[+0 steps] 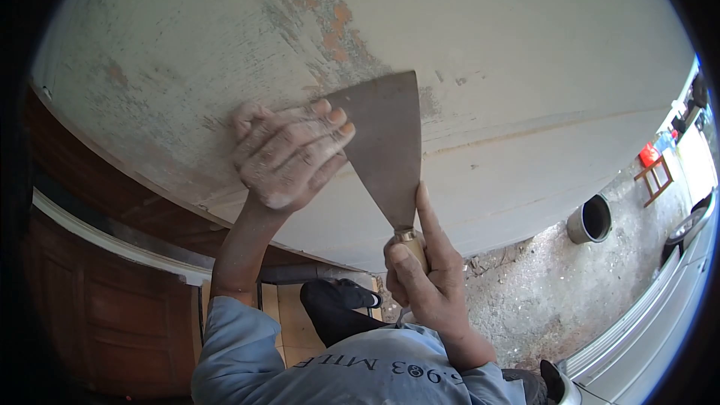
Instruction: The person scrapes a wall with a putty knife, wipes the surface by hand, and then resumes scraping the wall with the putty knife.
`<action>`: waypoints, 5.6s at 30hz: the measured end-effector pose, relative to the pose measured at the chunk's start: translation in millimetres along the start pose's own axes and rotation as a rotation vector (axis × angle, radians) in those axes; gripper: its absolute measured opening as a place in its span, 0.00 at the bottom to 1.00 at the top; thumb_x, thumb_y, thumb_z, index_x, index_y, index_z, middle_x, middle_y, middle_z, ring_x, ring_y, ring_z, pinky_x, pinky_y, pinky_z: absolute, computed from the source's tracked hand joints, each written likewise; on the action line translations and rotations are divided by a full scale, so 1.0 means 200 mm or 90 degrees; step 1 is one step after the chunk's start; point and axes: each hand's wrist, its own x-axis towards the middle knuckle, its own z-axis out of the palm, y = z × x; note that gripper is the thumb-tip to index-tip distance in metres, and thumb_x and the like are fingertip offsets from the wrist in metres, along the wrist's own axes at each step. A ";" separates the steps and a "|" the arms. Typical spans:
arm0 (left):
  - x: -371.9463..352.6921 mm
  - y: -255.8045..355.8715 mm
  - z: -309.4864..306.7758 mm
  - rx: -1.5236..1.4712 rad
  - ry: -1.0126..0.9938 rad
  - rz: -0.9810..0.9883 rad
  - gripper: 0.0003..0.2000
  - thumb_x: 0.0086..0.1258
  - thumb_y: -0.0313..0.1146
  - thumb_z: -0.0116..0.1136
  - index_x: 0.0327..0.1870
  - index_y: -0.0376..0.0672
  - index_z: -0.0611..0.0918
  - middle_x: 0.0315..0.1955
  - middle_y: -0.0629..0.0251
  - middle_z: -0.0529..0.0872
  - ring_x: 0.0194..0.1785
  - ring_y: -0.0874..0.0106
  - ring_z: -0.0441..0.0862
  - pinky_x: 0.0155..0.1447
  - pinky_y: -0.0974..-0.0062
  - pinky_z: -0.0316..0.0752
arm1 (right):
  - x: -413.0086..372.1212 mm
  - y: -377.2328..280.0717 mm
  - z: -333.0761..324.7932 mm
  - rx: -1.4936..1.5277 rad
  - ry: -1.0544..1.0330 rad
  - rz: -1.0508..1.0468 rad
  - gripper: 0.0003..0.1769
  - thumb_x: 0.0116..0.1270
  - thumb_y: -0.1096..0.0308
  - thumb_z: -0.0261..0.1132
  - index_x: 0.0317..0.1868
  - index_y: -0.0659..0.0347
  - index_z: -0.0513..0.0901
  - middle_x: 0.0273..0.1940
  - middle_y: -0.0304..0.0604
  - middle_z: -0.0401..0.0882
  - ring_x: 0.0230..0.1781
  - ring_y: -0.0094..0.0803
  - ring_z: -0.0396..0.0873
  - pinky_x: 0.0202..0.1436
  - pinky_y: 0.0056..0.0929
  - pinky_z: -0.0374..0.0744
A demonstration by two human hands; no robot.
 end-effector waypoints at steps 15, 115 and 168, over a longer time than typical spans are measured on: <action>0.04 0.02 0.01 0.013 0.031 -0.021 0.03 0.55 0.35 0.66 0.30 0.54 0.85 0.29 0.82 0.86 0.42 0.84 0.83 0.47 0.72 0.61 | 0.01 0.03 0.00 -0.010 0.007 -0.045 0.36 0.70 0.71 0.51 0.72 0.67 0.42 0.22 0.35 0.66 0.12 0.12 0.61 0.12 0.13 0.63; -0.05 0.00 0.02 0.011 0.045 -0.016 0.06 0.55 0.30 0.66 0.32 0.55 0.86 0.33 0.80 0.87 0.43 0.82 0.83 0.54 0.74 0.64 | -0.01 0.09 0.07 -0.060 0.016 -0.059 0.36 0.72 0.68 0.53 0.73 0.64 0.44 0.21 0.31 0.67 0.15 0.13 0.64 0.17 0.15 0.65; 0.01 -0.05 0.00 0.003 0.047 0.019 0.14 0.39 0.39 0.73 0.31 0.51 0.87 0.33 0.80 0.87 0.43 0.73 0.75 0.52 0.72 0.63 | 0.00 0.04 0.10 -0.014 0.022 -0.089 0.35 0.70 0.72 0.49 0.72 0.67 0.42 0.21 0.35 0.67 0.11 0.11 0.61 0.10 0.13 0.62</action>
